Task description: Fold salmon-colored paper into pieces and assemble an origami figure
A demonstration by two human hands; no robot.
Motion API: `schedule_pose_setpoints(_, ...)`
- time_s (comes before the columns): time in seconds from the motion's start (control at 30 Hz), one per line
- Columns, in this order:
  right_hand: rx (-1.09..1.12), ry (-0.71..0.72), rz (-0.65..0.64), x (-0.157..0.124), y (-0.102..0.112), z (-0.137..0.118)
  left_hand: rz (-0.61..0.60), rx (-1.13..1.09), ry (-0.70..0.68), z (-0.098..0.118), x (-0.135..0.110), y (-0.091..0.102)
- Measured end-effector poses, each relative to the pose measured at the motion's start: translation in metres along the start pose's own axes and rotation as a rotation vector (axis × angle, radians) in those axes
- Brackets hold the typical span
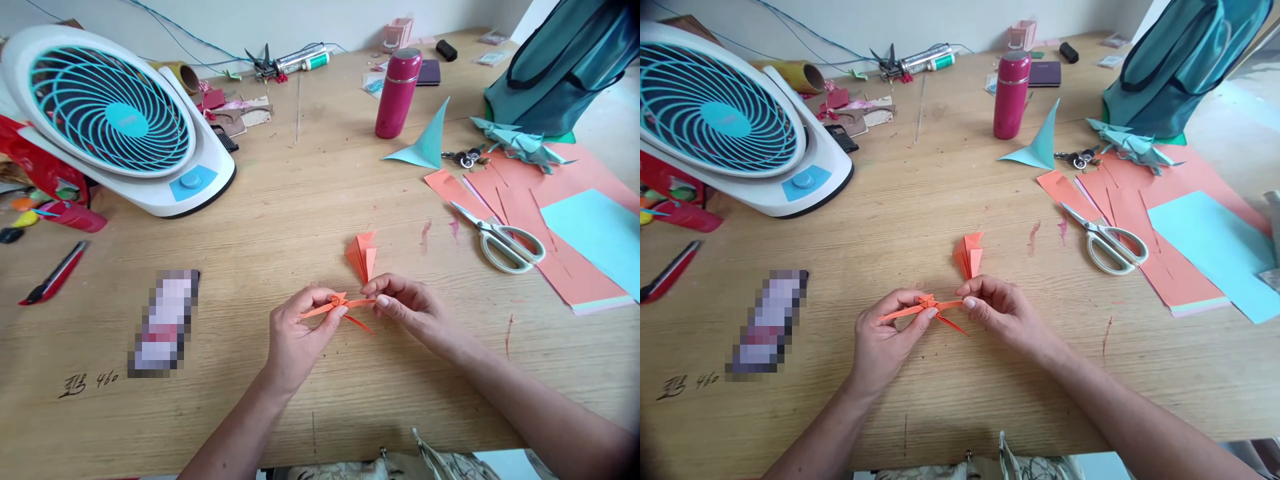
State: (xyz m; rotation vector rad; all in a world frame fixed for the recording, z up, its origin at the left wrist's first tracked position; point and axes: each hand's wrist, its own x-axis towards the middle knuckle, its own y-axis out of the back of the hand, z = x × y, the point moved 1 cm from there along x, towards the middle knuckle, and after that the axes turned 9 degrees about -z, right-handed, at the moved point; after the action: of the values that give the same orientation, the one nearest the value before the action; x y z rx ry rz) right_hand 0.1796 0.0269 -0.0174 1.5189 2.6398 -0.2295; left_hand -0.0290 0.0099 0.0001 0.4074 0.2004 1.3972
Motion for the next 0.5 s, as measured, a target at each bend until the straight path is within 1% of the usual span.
schedule_pose_setpoints(0.13,0.074,-0.072,-0.068,0.000,-0.008,0.000,-0.006,0.045,-0.081,0.001,0.000,0.000)
schedule_pose_setpoints(0.2,0.099,-0.076,-0.078,0.001,-0.011,0.001,-0.025,0.060,-0.115,0.001,0.000,-0.001)
schedule_pose_setpoints(0.27,0.128,-0.067,-0.077,0.001,-0.014,0.003,-0.050,0.056,-0.121,0.000,0.001,-0.004)
schedule_pose_setpoints(0.4,0.157,-0.028,-0.025,0.001,-0.017,0.008,-0.114,-0.017,-0.106,-0.002,0.002,-0.009)
schedule_pose_setpoints(0.5,0.129,0.008,0.037,0.001,-0.018,0.011,-0.126,-0.060,-0.125,-0.003,0.002,-0.011)
